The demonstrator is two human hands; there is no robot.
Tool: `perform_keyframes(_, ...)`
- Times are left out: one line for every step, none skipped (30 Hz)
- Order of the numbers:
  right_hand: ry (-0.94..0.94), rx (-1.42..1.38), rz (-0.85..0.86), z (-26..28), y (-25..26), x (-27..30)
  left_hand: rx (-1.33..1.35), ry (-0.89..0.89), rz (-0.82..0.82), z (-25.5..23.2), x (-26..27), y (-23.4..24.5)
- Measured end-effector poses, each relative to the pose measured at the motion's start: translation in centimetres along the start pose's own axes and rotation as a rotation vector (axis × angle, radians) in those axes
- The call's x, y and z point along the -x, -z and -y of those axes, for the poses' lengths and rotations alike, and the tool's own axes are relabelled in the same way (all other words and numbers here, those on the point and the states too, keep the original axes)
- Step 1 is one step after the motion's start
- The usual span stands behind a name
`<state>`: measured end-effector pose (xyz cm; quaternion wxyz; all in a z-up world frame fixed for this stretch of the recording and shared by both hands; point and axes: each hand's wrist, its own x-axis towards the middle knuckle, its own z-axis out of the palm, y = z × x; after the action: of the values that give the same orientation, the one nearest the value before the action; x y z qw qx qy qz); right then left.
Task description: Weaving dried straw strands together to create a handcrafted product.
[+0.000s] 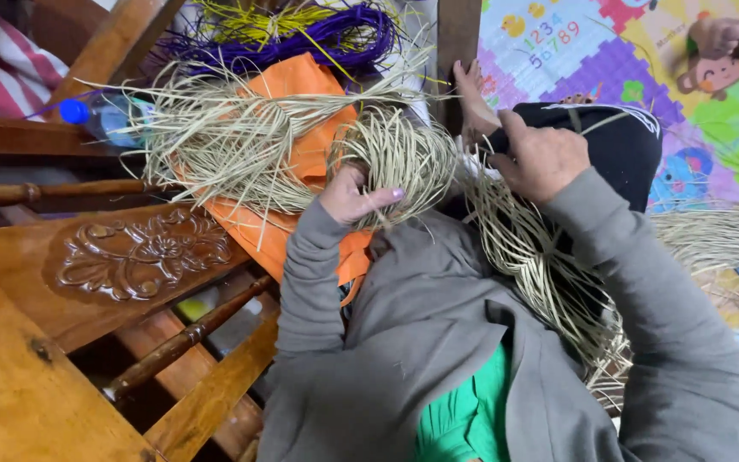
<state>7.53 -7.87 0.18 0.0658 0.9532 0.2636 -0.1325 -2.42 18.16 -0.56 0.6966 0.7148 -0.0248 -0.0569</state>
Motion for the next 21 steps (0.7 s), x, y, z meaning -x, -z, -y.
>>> perform_keyframes(0.067, -0.206, -0.047, 0.3, 1.6, 0.5, 0.025, 0.066, 0.076, 0.9, 0.5, 0.8)
perform_keyframes(0.135, -0.416, -0.101, 0.8, 3.2, 0.8, 0.043, 0.13, 0.151, 1.8, 0.8, 1.8)
perform_keyframes(0.135, -0.415, -0.098, 1.3, 3.4, 1.0, 0.046, 0.131, 0.151, 1.6, 0.9, 1.4)
perform_keyframes(0.208, -0.632, -0.151, 1.7, 3.7, 1.2, -0.151, -0.026, 0.118, 1.4, 0.9, 1.2)
perform_keyframes(0.28, -0.851, -0.205, 2.2, 3.9, 1.4, -0.348, -0.184, 0.085, 1.1, 1.0, 0.8)
perform_keyframes(0.279, -0.851, -0.206, 2.9, 4.2, 1.5, -0.348, -0.185, 0.086, 0.8, 1.2, 1.0)
perform_keyframes(0.328, -0.973, -0.201, 3.6, 4.5, 1.6, -0.218, -0.092, 0.133, 0.4, 1.5, 1.2)
perform_keyframes(0.377, -1.097, -0.195, 4.3, 4.8, 1.7, -0.087, 0.002, 0.181, 0.1, 1.7, 1.4)
perform_keyframes(0.375, -1.098, -0.196, 4.6, 5.1, 1.7, -0.088, 0.003, 0.184, -0.6, 1.1, 0.9)
perform_keyframes(0.389, -1.143, -0.181, 4.8, 5.3, 1.7, -0.106, 0.05, 0.196, -1.3, 0.6, 0.3)
perform_keyframes(0.404, -1.188, -0.167, 5.1, 5.5, 1.8, -0.123, 0.098, 0.207, -1.9, 0.0, -0.2)
perform_keyframes(0.402, -1.187, -0.167, 5.2, 5.4, 1.7, -0.123, 0.097, 0.209, -2.3, 0.1, -0.3)
perform_keyframes(0.414, -1.216, -0.176, 5.2, 5.2, 1.6, -0.128, 0.1, 0.221, -2.7, 0.2, -0.4)
perform_keyframes(0.428, -1.245, -0.184, 5.3, 5.1, 1.5, -0.132, 0.103, 0.231, -3.1, 0.4, -0.4)
perform_keyframes(0.427, -1.245, -0.184, 5.3, 5.0, 1.5, -0.132, 0.103, 0.231, -3.1, 0.4, -0.3)
perform_keyframes(0.42, -1.258, -0.176, 5.3, 4.9, 1.5, -0.129, 0.062, 0.236, -3.1, 0.4, -0.3)
perform_keyframes(0.413, -1.271, -0.169, 5.3, 4.8, 1.6, -0.127, 0.021, 0.24, -3.1, 0.4, -0.3)
perform_keyframes(0.412, -1.271, -0.169, 5.4, 5.1, 1.7, -0.126, 0.021, 0.242, -2.9, 0.5, -0.3)
perform_keyframes(0.417, -1.276, -0.167, 5.6, 5.4, 1.8, -0.097, 0.039, 0.257, -2.7, 0.6, -0.2)
perform_keyframes(0.423, -1.28, -0.165, 5.7, 5.8, 1.9, -0.069, 0.055, 0.271, -2.5, 0.6, -0.1)
perform_keyframes(0.423, -1.279, -0.166, 5.7, 5.8, 2.0, -0.069, 0.054, 0.271, -3.0, 0.5, -0.3)
